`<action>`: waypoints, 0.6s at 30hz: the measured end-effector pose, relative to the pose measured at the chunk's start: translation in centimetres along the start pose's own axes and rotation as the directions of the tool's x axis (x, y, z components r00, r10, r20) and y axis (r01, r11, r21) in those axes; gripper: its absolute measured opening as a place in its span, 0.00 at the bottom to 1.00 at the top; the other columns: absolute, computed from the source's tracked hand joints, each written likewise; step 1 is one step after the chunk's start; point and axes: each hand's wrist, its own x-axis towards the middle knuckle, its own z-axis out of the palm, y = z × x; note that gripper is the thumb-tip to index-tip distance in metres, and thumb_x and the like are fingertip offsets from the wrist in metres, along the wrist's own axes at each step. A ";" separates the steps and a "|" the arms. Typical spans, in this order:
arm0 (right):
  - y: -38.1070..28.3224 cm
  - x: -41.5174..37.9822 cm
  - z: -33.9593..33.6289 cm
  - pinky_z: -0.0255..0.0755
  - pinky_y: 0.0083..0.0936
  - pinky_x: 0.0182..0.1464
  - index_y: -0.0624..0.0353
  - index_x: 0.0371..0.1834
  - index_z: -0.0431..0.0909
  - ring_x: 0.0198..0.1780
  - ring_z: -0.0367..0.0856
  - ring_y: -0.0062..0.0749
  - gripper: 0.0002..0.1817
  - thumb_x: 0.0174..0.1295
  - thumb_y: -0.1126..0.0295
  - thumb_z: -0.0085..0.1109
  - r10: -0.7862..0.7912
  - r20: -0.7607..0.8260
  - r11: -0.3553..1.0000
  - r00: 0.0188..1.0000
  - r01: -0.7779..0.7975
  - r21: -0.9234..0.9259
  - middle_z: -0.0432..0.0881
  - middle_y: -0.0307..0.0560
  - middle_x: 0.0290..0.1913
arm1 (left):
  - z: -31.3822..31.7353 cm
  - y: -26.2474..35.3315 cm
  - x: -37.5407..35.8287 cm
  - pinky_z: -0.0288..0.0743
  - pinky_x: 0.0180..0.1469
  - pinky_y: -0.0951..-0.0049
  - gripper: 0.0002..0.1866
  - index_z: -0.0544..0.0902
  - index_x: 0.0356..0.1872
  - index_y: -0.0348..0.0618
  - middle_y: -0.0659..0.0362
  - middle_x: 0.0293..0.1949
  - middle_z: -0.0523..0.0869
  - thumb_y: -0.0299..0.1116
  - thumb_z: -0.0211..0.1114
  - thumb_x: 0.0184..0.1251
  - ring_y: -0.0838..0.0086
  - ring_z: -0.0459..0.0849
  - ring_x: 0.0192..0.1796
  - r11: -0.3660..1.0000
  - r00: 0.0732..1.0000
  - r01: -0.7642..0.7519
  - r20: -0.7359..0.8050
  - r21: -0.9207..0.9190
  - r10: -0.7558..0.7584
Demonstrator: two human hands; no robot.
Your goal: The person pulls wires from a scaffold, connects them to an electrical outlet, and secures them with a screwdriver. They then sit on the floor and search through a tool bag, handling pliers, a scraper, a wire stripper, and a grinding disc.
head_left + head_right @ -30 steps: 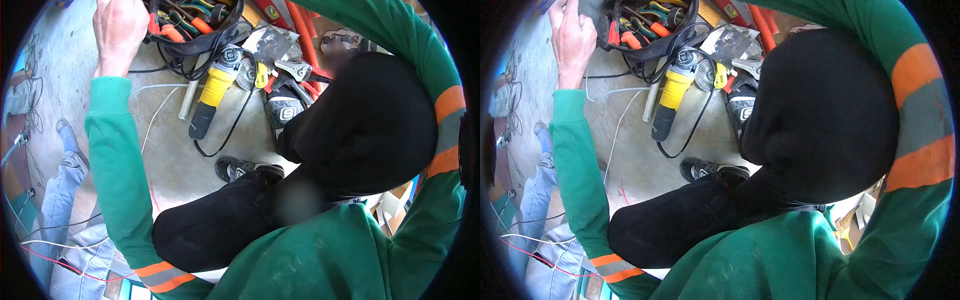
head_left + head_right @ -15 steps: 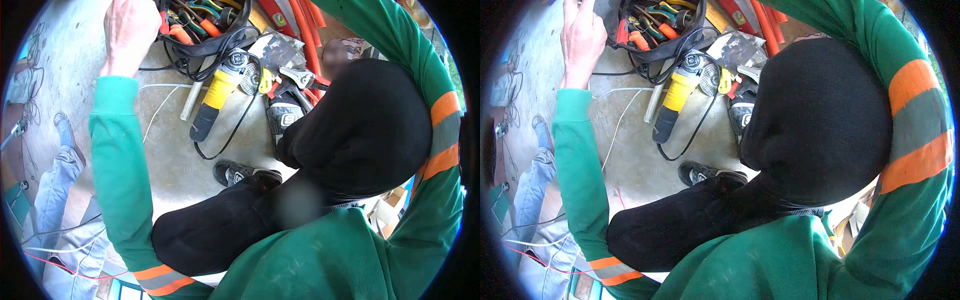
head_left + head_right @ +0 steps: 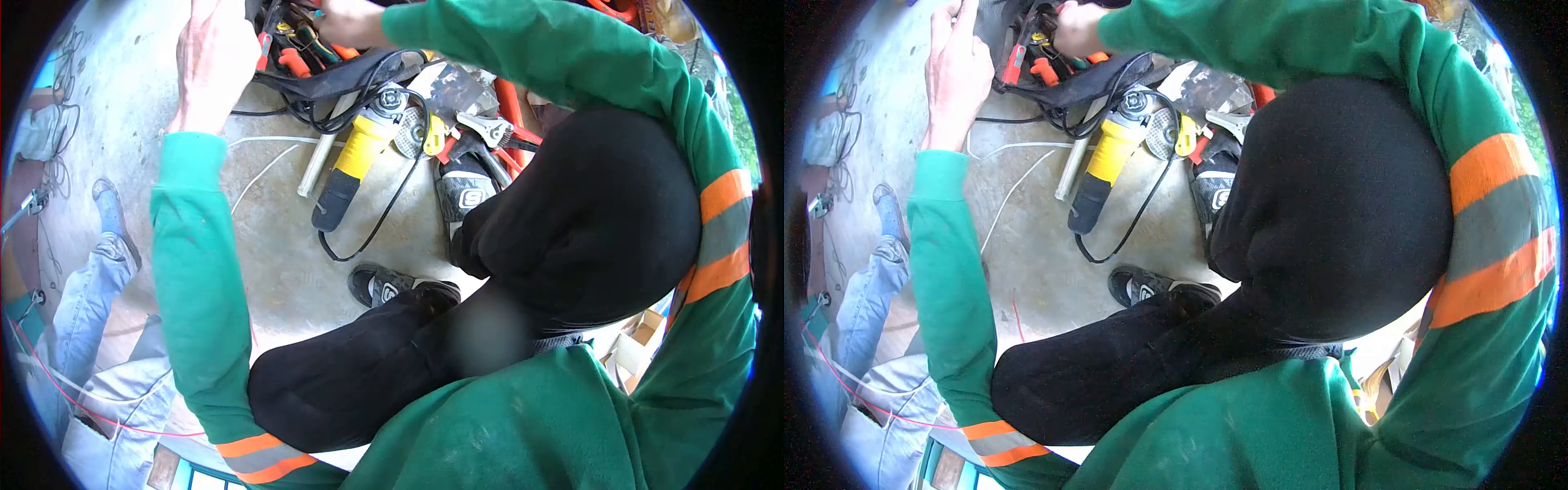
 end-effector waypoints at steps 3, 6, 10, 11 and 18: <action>-3.7 -5.3 0.4 0.72 0.51 0.58 0.64 0.64 0.63 0.55 0.81 0.58 0.25 0.66 0.64 0.49 -0.038 -0.026 0.982 0.999 0.033 -0.184 0.77 0.65 0.56 | 0.1 0.0 -0.2 0.73 0.53 0.56 0.32 0.70 0.66 0.34 0.39 0.53 0.72 0.15 0.47 0.54 0.41 0.76 0.51 0.998 0.998 -0.056 0.011 0.007 0.056; -4.5 -4.7 2.3 0.77 0.48 0.52 0.75 0.57 0.60 0.50 0.81 0.67 0.26 0.64 0.67 0.53 -0.161 -0.171 0.959 0.972 0.113 -0.260 0.74 0.80 0.50 | 0.7 -1.9 -0.1 0.81 0.47 0.59 0.29 0.70 0.69 0.50 0.48 0.61 0.73 0.23 0.56 0.65 0.57 0.84 0.44 0.941 0.973 -0.227 0.021 0.249 0.230; -5.6 -2.4 0.8 0.75 0.52 0.55 0.68 0.51 0.73 0.50 0.81 0.63 0.22 0.61 0.61 0.50 -0.329 -0.147 0.936 0.933 0.302 -0.181 0.78 0.72 0.51 | -0.1 2.2 0.0 0.73 0.53 0.57 0.32 0.70 0.66 0.32 0.39 0.53 0.72 0.15 0.48 0.54 0.41 0.77 0.50 0.996 1.000 -0.009 0.024 -0.091 0.011; -5.8 -0.9 1.2 0.75 0.53 0.54 0.68 0.51 0.72 0.50 0.81 0.63 0.24 0.59 0.59 0.52 -0.529 -0.243 0.846 0.813 0.480 -0.234 0.78 0.74 0.49 | -0.2 2.8 0.2 0.73 0.52 0.57 0.32 0.70 0.66 0.32 0.39 0.52 0.73 0.15 0.48 0.54 0.42 0.77 0.50 0.994 1.000 -0.026 0.011 -0.104 0.027; -3.2 -0.1 -5.7 0.75 0.48 0.43 0.67 0.45 0.73 0.39 0.82 0.60 0.16 0.64 0.64 0.53 -0.608 -0.043 0.794 0.793 0.606 -0.048 0.81 0.67 0.35 | -0.5 0.9 -0.1 0.74 0.51 0.56 0.32 0.72 0.64 0.33 0.39 0.53 0.73 0.15 0.48 0.53 0.42 0.77 0.51 0.999 0.999 -0.042 -0.001 -0.029 0.042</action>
